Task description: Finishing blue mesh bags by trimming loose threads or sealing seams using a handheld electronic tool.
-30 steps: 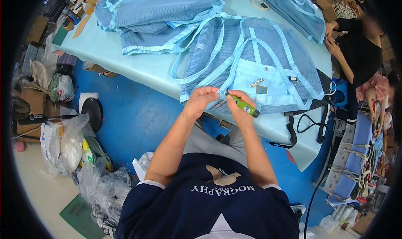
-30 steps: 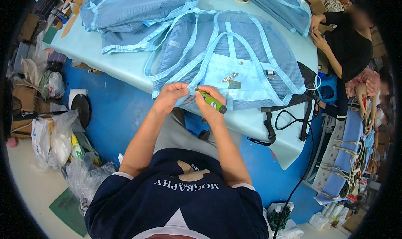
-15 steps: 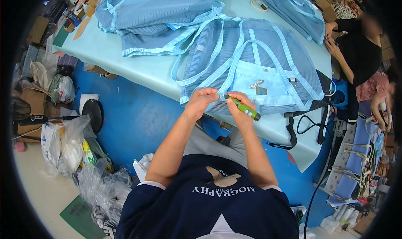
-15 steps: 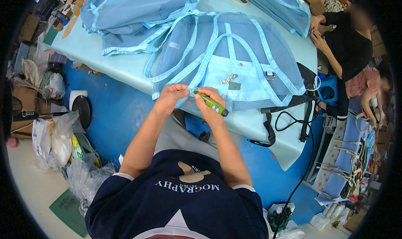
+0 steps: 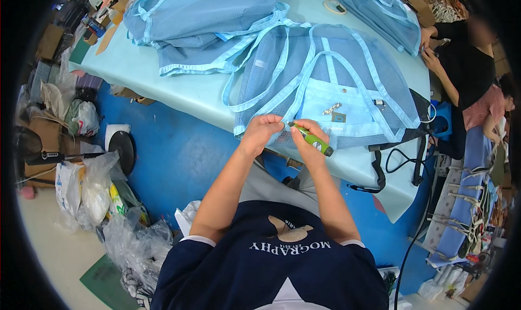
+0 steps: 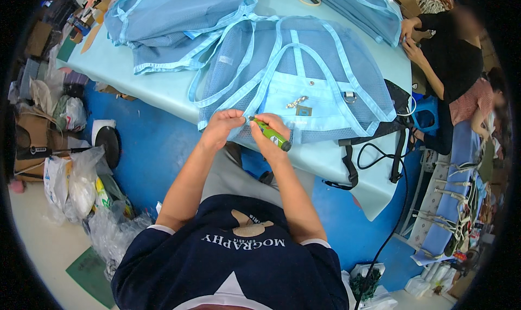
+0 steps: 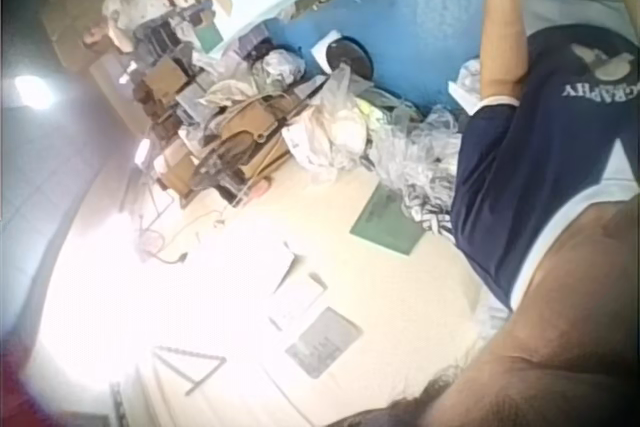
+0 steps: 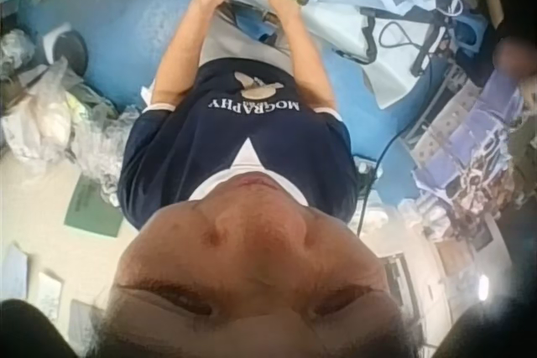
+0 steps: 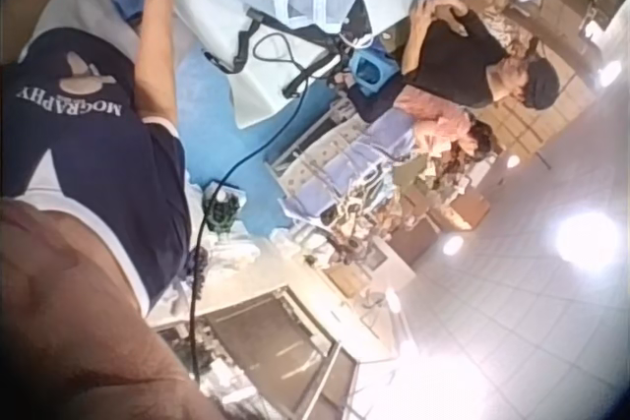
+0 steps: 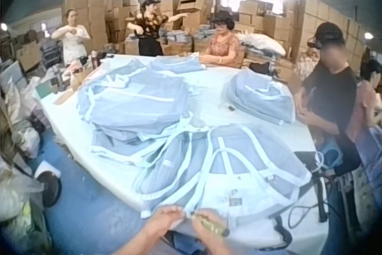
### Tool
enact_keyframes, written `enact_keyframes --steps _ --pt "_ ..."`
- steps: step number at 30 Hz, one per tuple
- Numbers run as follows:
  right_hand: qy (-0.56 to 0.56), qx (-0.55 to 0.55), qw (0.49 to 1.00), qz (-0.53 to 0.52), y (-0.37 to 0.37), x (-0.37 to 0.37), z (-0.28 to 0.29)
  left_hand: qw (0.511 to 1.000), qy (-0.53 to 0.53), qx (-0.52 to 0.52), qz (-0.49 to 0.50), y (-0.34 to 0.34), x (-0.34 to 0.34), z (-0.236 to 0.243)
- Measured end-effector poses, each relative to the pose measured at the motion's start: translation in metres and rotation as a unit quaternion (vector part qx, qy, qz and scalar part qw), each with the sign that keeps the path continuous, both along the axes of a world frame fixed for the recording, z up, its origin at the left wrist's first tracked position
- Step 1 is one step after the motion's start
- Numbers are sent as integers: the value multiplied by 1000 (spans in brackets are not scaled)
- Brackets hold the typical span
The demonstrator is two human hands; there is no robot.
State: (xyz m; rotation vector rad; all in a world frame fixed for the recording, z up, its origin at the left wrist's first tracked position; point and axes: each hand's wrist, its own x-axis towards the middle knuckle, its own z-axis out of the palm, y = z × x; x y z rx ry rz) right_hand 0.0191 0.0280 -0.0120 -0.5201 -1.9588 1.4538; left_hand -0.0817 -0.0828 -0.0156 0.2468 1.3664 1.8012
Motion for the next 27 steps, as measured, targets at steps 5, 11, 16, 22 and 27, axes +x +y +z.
enact_keyframes --steps 5,11,16,22,27 --pt "-32 -27 999 -16 0 -2 2 1000 -3 5 -2 0 -1 -2" --pt "1 7 1000 -4 0 -2 2 1000 -7 11 7 -1 0 -3" --pt "32 21 999 14 2 0 -4 1000 -11 5 9 -1 1 -1" --pt "23 37 999 14 4 0 -1 1000 -15 3 16 0 1 -2" --pt "-10 11 1000 -12 1 -3 2 1000 -17 9 9 -1 -1 -4"
